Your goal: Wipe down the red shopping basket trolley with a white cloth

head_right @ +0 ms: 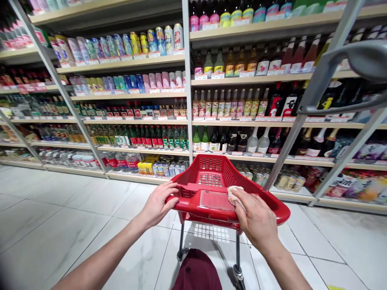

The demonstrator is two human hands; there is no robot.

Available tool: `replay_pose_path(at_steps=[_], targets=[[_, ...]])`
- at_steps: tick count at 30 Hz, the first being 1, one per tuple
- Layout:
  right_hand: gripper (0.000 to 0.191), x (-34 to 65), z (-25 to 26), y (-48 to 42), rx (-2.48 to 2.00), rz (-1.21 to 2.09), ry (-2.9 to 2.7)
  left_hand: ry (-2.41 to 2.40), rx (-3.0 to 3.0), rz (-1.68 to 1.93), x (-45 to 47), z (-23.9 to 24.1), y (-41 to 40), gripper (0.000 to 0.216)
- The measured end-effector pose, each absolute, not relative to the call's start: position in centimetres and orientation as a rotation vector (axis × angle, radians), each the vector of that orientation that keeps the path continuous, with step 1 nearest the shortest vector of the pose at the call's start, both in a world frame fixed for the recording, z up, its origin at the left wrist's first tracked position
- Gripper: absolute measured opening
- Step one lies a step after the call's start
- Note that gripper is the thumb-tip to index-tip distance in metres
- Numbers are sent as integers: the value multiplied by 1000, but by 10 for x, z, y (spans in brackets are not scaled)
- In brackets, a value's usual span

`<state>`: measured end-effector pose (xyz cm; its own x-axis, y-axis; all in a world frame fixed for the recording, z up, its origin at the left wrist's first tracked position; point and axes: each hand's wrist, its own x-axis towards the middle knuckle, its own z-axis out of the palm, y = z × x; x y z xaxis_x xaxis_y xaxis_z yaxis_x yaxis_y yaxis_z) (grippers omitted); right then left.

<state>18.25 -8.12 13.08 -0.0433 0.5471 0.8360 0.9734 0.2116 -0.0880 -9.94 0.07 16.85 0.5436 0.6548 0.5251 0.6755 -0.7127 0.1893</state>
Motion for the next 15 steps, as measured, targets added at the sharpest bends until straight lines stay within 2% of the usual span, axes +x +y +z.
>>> replay_pose_path(at_steps=[8, 12, 15], targets=[[29, 62, 169, -30, -1270, -332, -2080, -1367, -2502, -1035, -126, 153, 4, 33], [28, 68, 189, 2, -1305, -67, -2219, -1390, -2408, -1065, -138, 153, 8, 33], [28, 82, 181, 20, -1194, -41, -2258, -1394, -2343, -1025, -137, 149, 8, 34]])
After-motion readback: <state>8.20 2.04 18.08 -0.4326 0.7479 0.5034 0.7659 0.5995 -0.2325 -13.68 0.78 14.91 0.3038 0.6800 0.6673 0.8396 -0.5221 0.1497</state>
